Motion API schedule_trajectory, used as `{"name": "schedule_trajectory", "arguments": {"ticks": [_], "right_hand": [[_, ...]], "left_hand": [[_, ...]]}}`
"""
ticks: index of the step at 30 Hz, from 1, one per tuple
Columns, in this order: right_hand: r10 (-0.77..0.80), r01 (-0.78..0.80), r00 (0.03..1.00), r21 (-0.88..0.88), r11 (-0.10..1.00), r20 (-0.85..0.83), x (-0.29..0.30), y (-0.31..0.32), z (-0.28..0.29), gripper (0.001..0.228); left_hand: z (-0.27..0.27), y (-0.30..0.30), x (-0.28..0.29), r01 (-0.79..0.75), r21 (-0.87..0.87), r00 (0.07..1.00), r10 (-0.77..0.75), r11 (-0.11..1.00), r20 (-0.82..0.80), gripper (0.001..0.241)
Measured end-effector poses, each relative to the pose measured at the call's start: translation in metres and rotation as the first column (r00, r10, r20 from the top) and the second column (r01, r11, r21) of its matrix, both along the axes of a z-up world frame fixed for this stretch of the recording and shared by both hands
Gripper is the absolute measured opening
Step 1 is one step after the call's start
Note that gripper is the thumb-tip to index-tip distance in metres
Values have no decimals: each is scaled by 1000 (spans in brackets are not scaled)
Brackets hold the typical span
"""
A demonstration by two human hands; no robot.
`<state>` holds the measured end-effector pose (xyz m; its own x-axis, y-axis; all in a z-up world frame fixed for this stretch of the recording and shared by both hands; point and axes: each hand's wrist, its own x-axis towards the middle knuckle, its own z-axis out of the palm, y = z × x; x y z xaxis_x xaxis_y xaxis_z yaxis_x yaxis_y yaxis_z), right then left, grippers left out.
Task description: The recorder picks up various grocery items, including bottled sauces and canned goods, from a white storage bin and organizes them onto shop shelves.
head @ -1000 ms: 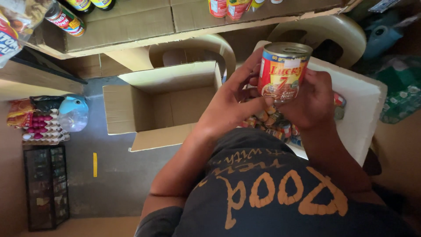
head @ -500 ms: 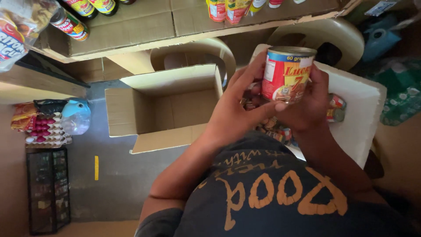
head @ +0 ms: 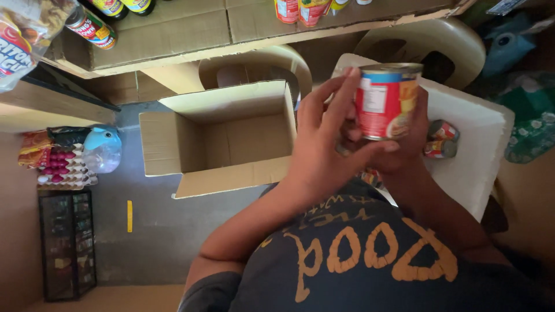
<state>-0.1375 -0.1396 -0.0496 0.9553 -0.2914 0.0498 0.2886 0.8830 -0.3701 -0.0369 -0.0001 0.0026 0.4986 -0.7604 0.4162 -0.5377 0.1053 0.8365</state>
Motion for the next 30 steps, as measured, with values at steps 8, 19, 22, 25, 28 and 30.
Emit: {"name": "schedule_trajectory", "arguments": {"ticks": [8,19,22,25,28,30], "right_hand": [[-23,26,999,-82,996,34,-10,-7,-39,81],[-16,16,999,10,1000,42,-13,-1,-54,66],[-89,92,995,59,994,-51,-7,4,-42,69],[-74,75,996,25,997,-53,-10,-2,-57,67],[9,-8,1000,-43,999,22,-12,-8,-79,55],[-15,15,1000,-22,1000,-22,-12,-6,-77,50]], "left_hand": [[-3,1,-1,-57,-38,991,61,998,116,87],[-4,-3,5,10,-75,985,3,997,174,83],[-4,-2,4,25,-79,987,-12,997,160,83],[-6,-1,4,26,-86,987,-12,996,158,81],[-5,0,4,22,-99,985,-4,995,173,80],[-4,0,4,21,-106,983,-2,994,181,80]]}}
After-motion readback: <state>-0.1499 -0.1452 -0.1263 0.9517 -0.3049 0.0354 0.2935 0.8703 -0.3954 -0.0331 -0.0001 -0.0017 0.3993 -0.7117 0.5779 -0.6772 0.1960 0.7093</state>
